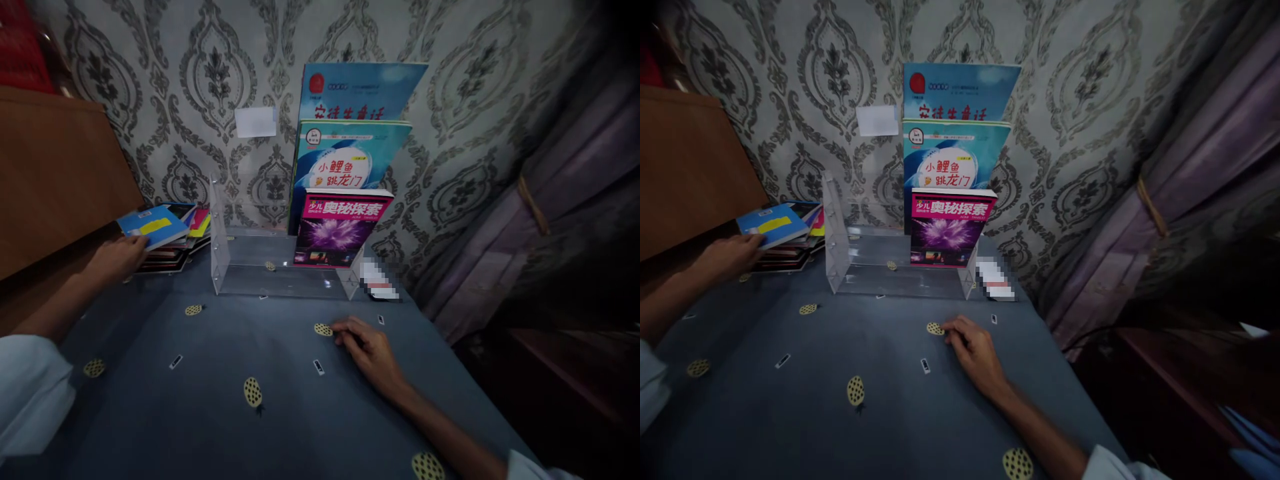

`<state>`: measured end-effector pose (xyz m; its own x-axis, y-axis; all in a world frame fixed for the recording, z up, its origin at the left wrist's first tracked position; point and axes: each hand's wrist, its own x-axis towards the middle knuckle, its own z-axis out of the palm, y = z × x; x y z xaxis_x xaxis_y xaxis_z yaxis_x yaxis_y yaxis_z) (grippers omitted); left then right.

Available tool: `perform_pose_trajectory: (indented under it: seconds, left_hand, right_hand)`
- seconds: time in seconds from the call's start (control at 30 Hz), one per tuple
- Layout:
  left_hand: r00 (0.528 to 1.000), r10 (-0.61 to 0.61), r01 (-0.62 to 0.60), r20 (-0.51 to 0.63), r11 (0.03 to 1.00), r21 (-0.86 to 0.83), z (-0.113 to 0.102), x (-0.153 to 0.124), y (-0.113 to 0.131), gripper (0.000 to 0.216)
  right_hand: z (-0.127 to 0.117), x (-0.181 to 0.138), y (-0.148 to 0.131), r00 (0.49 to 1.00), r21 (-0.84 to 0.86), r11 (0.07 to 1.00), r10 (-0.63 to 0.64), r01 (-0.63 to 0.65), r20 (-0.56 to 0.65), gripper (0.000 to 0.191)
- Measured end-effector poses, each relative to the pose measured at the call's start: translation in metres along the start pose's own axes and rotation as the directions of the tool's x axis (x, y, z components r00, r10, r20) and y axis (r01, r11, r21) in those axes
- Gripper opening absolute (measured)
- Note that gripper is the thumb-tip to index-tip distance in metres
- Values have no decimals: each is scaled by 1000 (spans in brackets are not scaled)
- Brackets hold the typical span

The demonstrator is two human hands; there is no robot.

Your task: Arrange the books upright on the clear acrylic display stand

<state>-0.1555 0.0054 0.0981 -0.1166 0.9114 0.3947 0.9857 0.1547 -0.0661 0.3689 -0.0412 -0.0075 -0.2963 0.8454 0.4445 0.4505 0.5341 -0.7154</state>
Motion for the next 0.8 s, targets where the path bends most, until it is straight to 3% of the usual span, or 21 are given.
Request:
perform_pose_trajectory:
  seconds: [0.27,0.37,0.6,0.8]
  left_hand:
    - [1000,-23,22,20,999,26,19,37,15,27]
    - [999,-29,28,42,999,24,20,39,18,27]
    - [995,15,-17,95,999,29,15,5,10,50]
    - [990,64,-69,128,997,32,15,-39,7,55]
  right_hand:
    - [1,1,0,1000,-27,1000,12,-12,-6,24]
    - [1,0,-1,1000,-41,999,3,-2,4,24]
    - [0,1,0,999,-56,998,-17,19,35,26]
    - [2,0,3,999,-62,998,-8,10,32,27]
